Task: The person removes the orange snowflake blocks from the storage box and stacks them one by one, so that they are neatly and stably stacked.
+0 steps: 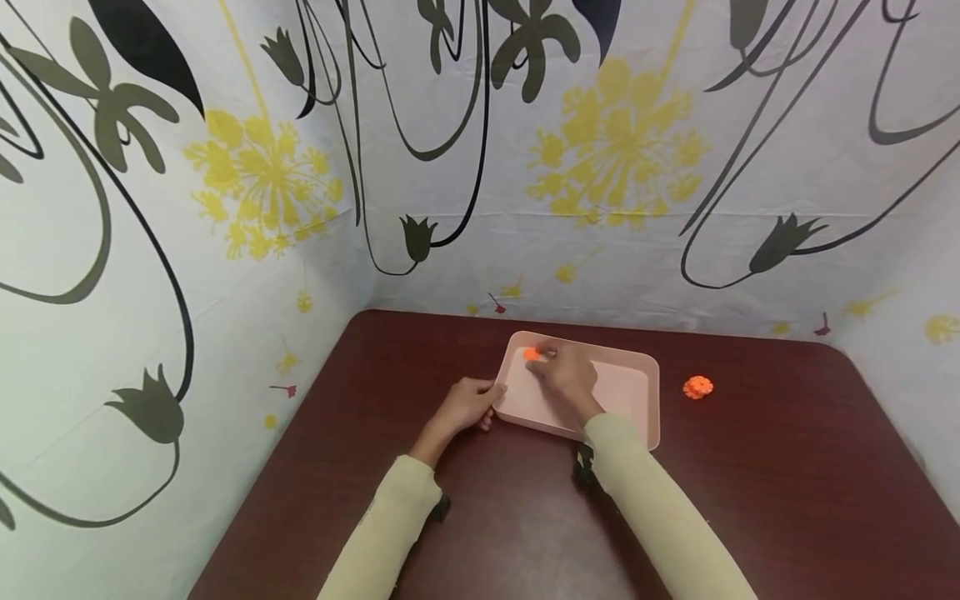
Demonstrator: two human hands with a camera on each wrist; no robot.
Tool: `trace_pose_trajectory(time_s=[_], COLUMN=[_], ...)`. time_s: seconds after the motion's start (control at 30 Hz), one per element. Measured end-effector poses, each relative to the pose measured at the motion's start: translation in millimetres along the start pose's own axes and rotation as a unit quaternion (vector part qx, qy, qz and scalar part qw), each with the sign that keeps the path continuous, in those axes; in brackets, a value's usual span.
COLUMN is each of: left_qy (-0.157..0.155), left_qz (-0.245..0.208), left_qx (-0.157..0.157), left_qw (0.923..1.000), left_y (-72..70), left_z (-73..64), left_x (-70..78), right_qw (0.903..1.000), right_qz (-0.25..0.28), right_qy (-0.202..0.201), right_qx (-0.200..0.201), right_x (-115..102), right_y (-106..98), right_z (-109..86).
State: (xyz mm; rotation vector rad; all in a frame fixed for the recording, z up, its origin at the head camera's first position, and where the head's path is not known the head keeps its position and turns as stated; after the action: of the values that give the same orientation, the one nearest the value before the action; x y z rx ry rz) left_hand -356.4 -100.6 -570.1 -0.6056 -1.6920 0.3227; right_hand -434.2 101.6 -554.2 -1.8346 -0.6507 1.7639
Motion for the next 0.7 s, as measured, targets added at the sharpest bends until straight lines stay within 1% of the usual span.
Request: trace_pose_trajectory(time_s=[0.13, 0.3, 0.5, 0.7], left_qy=[0.003, 0.004, 0.002, 0.001], left_qz=[0.0, 0.003, -0.002, -0.005], left_qx=[0.0, 0.0, 0.0, 0.001], left_qw=[1.0, 1.0, 1.0, 1.0], left_y=[-0.1, 0.8, 1.6, 0.3], left_z=[0.0, 0.5, 1.1, 0.0], left_x=[0.9, 0.7, -0.3, 0.3], right_qw=[0.9996, 0.9986, 0.9975, 0.9967], right_qz=[-0.006, -0.004, -0.013, -0.023], right_qy=[-0.002, -0.013, -0.025, -0.042], right_qx=[0.028, 0.052, 0.065, 0.066], right_x=[-2.8, -2.0, -2.5, -7.0], right_y=[-1.3, -2.2, -1.6, -2.1], right_z=[-1.9, -4.7, -5.9, -7.4])
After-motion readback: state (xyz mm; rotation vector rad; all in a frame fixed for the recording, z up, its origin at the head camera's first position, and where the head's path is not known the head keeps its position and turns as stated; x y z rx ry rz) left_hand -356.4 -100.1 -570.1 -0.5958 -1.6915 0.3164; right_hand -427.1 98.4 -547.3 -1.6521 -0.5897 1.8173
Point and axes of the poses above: each hand's wrist, its own z-axis towards the middle knuckle, its own y-axis out of the palm, x = y × z, the point moved 10 cm from there along z, towards the middle knuckle, and after that the axes turned 6 degrees about z, right-handed, at the moved point
